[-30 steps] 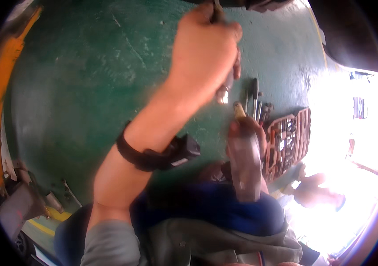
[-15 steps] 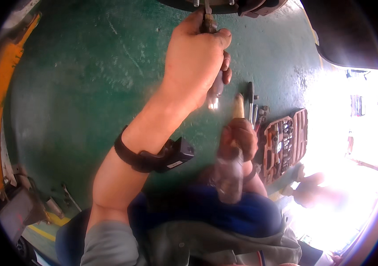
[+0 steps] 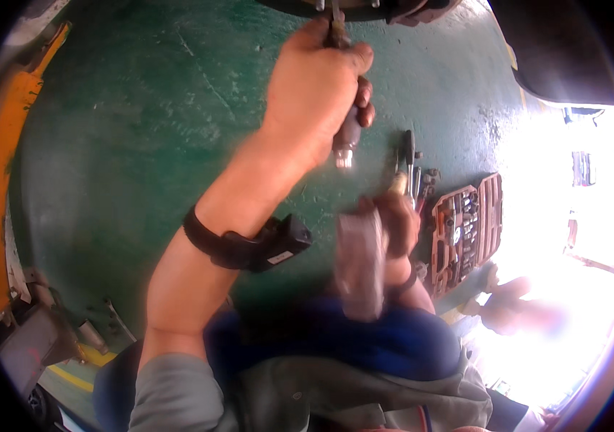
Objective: The person removes a brake caliper from a car wheel hub using a powered impact driver, handles the caliper to clear the rotor, and uses a hammer and a punch tool to tap at the hub assembly.
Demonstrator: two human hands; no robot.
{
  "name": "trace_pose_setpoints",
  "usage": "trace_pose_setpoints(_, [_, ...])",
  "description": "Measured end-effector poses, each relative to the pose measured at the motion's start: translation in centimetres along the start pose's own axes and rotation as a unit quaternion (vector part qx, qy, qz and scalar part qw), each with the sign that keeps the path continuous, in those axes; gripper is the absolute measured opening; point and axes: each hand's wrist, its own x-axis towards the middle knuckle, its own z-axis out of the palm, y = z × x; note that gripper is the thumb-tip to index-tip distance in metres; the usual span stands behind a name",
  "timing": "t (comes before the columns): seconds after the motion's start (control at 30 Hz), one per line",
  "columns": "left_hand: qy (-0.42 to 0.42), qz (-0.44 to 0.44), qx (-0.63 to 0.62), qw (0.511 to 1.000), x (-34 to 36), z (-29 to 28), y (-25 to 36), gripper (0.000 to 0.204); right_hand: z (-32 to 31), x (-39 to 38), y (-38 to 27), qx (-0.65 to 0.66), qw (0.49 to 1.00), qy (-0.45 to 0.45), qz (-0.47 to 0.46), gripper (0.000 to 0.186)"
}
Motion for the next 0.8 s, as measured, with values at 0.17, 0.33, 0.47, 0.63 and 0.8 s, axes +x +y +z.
trace_pose_setpoints(0.17, [-0.005, 0.003, -0.014, 1.0, 0.3, -0.4, -0.1, 0.04, 1.6, 2.2, 1.1, 0.038, 0.998, -0.044, 0.013, 0.025])
trace_pose_setpoints(0.33, [0.022, 0.003, -0.026, 0.999, 0.1, 0.3, -0.2, 0.032, 0.0, -0.4, 0.3, 0.028, 1.0, 0.012, -0.008, 0.031])
trace_pose_setpoints(0.47, [0.011, 0.002, -0.011, 1.0, 0.2, -0.2, -0.3, 0.031, 1.1, 2.0, 0.7, 0.026, 0.996, -0.041, 0.069, 0.027])
trace_pose_setpoints(0.63, [0.024, -0.011, -0.01, 1.0, 0.3, -0.3, -0.2, 0.024, 1.4, -0.6, 1.1, 0.073, 0.993, 0.029, 0.093, 0.021])
trace_pose_setpoints(0.8, [-0.017, -0.112, -0.038, 0.993, -0.8, -0.5, -1.2, 0.025, 0.8, -3.0, 3.5, 0.025, 0.985, -0.02, 0.169, 0.021])
